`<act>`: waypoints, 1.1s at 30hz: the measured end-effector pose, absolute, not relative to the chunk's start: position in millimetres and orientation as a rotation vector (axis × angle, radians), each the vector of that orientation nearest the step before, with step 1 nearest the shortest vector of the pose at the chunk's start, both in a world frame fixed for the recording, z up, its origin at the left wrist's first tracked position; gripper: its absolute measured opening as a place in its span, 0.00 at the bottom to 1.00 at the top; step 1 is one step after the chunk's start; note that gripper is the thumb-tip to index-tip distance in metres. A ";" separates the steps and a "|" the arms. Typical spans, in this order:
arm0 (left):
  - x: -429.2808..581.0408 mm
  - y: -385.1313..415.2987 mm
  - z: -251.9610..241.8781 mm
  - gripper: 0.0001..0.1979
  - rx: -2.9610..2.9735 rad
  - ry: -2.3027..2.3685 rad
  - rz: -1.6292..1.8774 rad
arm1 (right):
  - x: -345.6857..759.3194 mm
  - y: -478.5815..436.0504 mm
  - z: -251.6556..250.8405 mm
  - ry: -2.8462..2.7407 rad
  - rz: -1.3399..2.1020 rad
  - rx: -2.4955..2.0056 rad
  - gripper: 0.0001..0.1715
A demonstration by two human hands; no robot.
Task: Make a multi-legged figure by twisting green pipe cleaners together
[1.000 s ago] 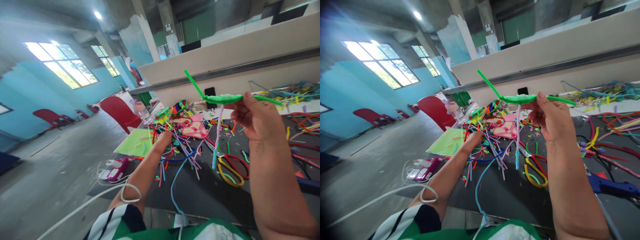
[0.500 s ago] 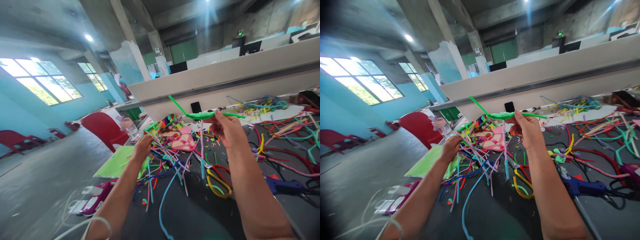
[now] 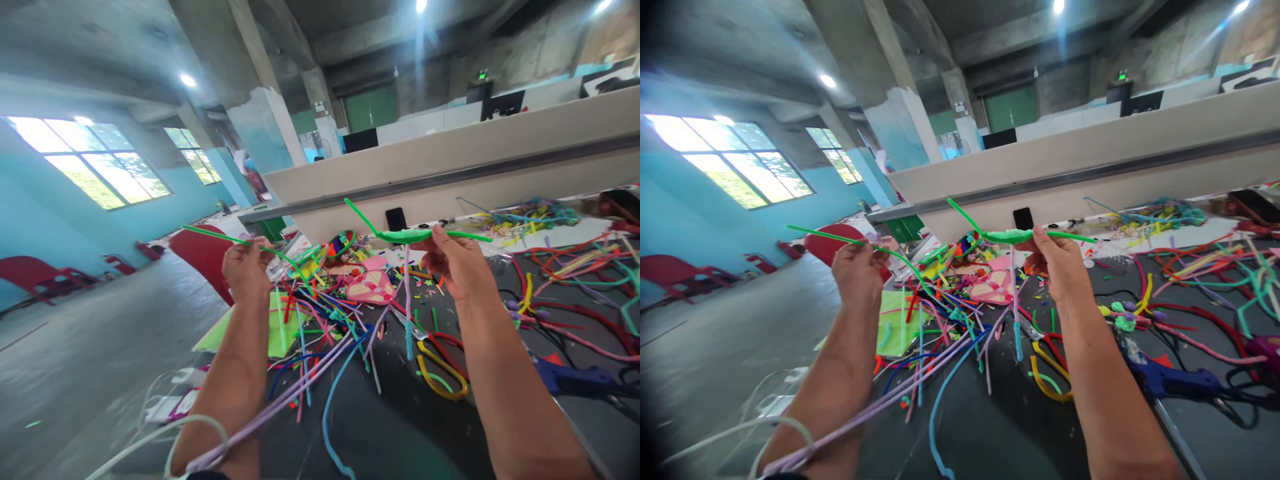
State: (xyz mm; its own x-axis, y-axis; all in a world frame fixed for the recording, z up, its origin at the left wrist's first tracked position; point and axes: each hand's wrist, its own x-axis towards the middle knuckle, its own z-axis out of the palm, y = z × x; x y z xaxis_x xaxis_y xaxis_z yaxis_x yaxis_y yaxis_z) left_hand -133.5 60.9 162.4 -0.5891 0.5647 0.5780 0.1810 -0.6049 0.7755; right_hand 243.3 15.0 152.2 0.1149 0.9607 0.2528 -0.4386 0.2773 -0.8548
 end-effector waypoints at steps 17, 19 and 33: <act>24.1 14.2 166.2 0.09 1.220 0.724 2.358 | 237.4 25.3 146.7 -0.732 1.125 -0.619 0.22; 28.7 14.7 162.3 0.09 1.204 0.748 2.377 | 237.1 27.1 146.2 -0.710 1.111 -0.611 0.21; 53.2 28.9 121.6 0.09 1.133 0.755 2.052 | 224.8 34.2 136.1 -0.784 1.187 -0.715 0.21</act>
